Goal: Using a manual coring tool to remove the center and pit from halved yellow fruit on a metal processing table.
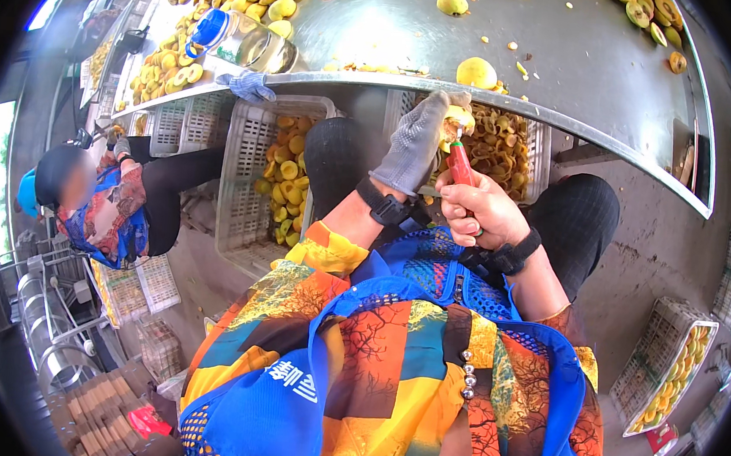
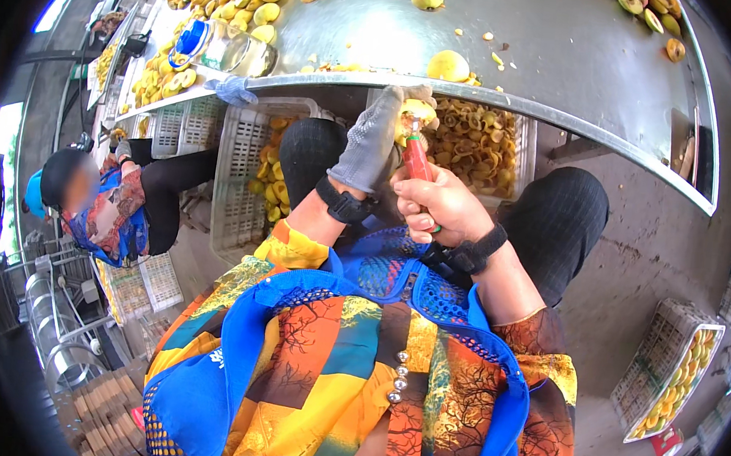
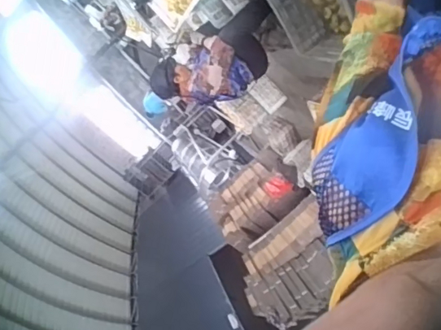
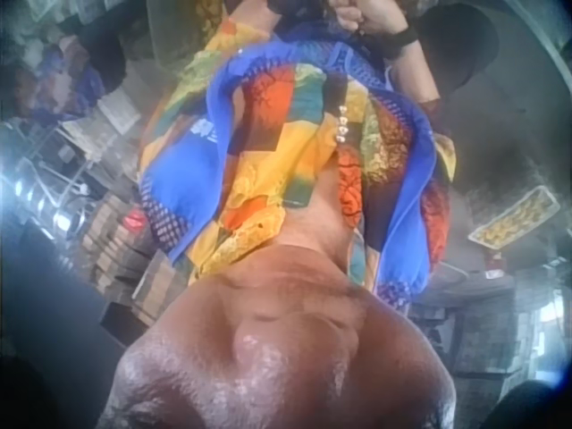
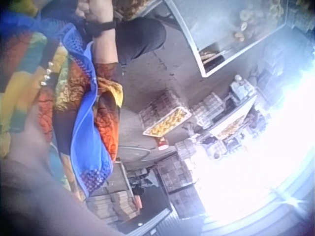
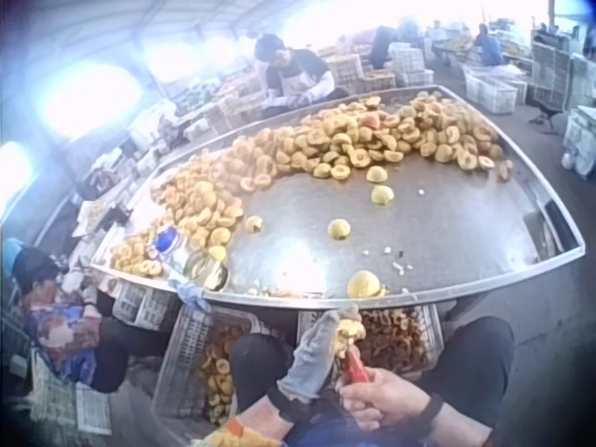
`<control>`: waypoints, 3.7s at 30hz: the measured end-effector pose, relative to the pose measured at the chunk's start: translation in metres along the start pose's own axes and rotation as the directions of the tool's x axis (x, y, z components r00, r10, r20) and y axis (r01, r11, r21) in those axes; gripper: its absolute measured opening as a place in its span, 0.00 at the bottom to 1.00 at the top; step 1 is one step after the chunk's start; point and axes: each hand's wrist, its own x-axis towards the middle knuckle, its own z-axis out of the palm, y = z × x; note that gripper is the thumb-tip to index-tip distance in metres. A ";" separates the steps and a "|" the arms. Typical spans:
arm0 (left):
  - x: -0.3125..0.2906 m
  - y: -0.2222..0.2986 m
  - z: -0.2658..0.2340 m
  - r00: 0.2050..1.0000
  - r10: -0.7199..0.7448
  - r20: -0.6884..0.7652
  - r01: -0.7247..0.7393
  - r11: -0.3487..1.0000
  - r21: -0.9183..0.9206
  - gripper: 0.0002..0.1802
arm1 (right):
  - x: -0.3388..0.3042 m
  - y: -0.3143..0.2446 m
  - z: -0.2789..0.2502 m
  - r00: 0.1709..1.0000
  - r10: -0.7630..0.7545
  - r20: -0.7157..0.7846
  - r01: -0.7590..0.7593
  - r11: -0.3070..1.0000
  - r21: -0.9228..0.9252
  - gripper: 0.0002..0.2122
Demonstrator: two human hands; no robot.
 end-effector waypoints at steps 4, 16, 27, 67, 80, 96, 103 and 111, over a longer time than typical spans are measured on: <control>-0.014 0.016 0.007 0.998 -0.055 0.013 0.054 0.997 0.052 0.24 | -0.003 0.003 0.003 0.999 -0.030 0.009 0.031 0.998 -0.060 0.05; -0.001 -0.008 0.006 0.939 -0.329 0.104 0.343 0.924 -0.168 0.32 | 0.010 0.019 -0.021 0.933 -0.159 0.324 -0.008 0.889 0.458 0.04; -0.015 -0.104 -0.039 0.999 0.029 -0.036 0.004 0.731 0.682 0.27 | -0.002 -0.022 0.019 0.944 -0.282 0.172 0.249 0.950 0.191 0.04; -0.033 0.028 -0.011 0.927 -0.323 0.189 0.349 0.928 -0.127 0.23 | -0.028 -0.017 -0.019 0.775 -0.610 0.166 0.044 -0.210 -0.977 0.09; -0.036 0.022 -0.013 0.851 -0.497 0.169 0.524 0.826 -0.210 0.18 | -0.040 -0.026 -0.031 0.788 -0.532 0.311 -0.286 -0.762 -0.581 0.10; -0.046 0.012 -0.033 0.528 -0.823 0.209 0.842 0.539 -0.005 0.15 | -0.012 -0.051 -0.045 0.864 -0.189 0.466 -0.064 -0.961 -0.270 0.14; -0.057 0.076 -0.035 0.712 -0.665 0.226 0.682 0.732 0.003 0.24 | 0.026 -0.044 -0.123 0.884 -0.330 0.331 -0.239 -0.928 -0.287 0.11; -0.094 0.121 -0.174 0.915 -0.059 -0.400 0.383 -0.195 0.903 0.17 | 0.024 -0.027 -0.079 0.796 -0.605 0.002 -0.438 -0.579 -0.688 0.06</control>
